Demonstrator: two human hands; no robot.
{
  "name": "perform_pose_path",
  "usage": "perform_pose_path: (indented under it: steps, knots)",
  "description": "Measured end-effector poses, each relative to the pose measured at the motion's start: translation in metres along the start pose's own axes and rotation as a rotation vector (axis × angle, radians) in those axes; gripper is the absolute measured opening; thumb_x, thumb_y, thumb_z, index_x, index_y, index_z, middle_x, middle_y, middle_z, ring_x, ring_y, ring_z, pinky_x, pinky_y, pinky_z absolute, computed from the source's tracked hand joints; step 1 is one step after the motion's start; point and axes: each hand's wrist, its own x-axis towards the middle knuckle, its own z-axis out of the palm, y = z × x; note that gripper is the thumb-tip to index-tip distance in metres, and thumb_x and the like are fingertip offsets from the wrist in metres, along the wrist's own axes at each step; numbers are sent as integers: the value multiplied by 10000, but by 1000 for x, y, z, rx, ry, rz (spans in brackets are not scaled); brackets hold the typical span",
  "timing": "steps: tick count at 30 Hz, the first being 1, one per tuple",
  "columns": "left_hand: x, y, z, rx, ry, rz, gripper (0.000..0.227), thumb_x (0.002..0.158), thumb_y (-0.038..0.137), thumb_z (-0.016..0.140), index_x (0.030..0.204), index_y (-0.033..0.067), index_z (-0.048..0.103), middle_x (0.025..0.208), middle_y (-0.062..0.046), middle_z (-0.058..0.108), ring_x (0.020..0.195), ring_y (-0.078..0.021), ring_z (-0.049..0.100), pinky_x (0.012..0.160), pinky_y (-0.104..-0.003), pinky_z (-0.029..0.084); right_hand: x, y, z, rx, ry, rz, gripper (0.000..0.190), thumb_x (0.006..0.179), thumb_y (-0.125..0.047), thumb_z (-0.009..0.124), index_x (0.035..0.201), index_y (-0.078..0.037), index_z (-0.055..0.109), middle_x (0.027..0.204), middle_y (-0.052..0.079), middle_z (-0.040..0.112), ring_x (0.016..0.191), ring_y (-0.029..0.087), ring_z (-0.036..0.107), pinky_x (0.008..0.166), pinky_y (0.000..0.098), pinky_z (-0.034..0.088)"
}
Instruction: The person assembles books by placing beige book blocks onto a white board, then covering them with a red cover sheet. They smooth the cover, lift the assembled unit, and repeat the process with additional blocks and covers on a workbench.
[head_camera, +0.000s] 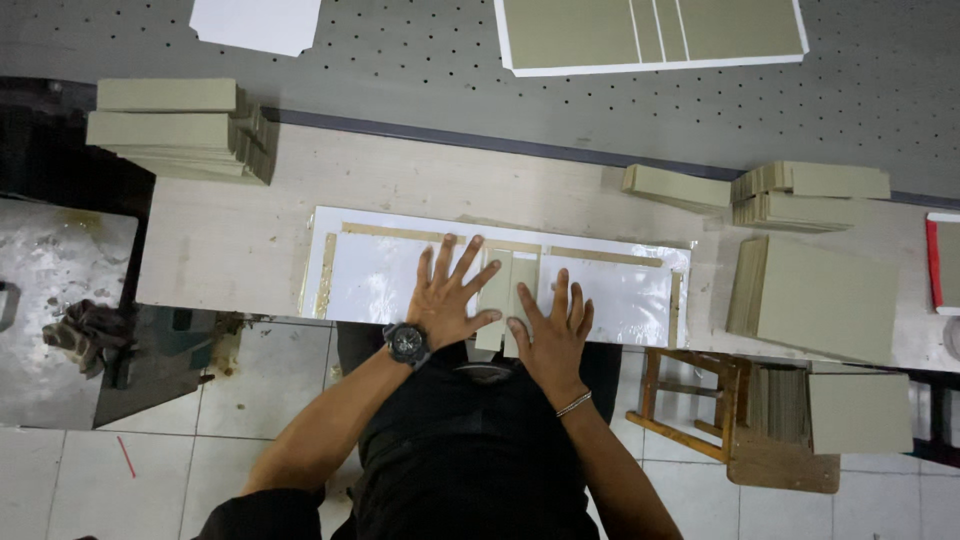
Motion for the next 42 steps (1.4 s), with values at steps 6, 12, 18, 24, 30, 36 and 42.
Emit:
perform_pose_path:
  steps: [6,12,18,24,30,36,42]
  knots:
    - [-1,-2,-13,-46,-102,-111,875,941,863,447,1708,460,320,1872,-4,61,1687,-464,30,1306,-672,68,11,-3,10,3,-23,26,569,1089,-623,521,1583,-354,606,1768,233,246,1548,497,246,1191,727,209]
    - [-13,-3,-11,-64,-110,-160,876,915,867,453,1693,484,330,1877,48,38,1698,-419,0,1317,-650,50,13,-15,5,8,-19,39,598,1041,-633,600,1571,-358,613,1773,247,242,1564,509,242,1202,754,192]
    - [-31,-3,-9,25,68,-103,704,1075,691,402,1708,385,357,1867,5,122,1673,-446,125,1274,-656,156,-8,-60,-19,5,-60,-72,579,1085,-608,469,1578,-331,593,1804,260,203,1611,535,180,1200,792,128]
    - [-26,-12,-6,-1,135,-98,664,1057,644,488,1655,356,462,1858,4,164,1660,-466,162,1251,-664,201,-9,-64,-13,-13,-62,-84,630,1047,-660,525,1592,-348,575,1795,283,212,1596,566,189,1179,819,129]
    - [-22,-25,-5,-18,166,-117,641,1034,695,486,1596,392,540,1854,13,195,1668,-450,153,1242,-665,209,5,-64,-8,28,-74,-93,546,1072,-532,568,1590,-359,589,1809,273,174,1633,545,127,1188,823,96]
    - [-17,-36,-5,27,177,-113,565,1057,637,506,1560,391,580,1846,9,229,1661,-436,189,1233,-641,217,16,-72,-1,53,-85,-83,526,1100,-545,529,1582,-347,602,1805,283,176,1649,540,88,1192,828,52]
    - [-20,-48,-7,-65,116,-142,638,1045,645,521,1643,428,482,1853,-52,208,1657,-506,159,1235,-698,187,23,-54,2,120,39,-47,538,1073,-484,596,1563,-264,631,1799,255,246,1643,466,244,1246,742,138]
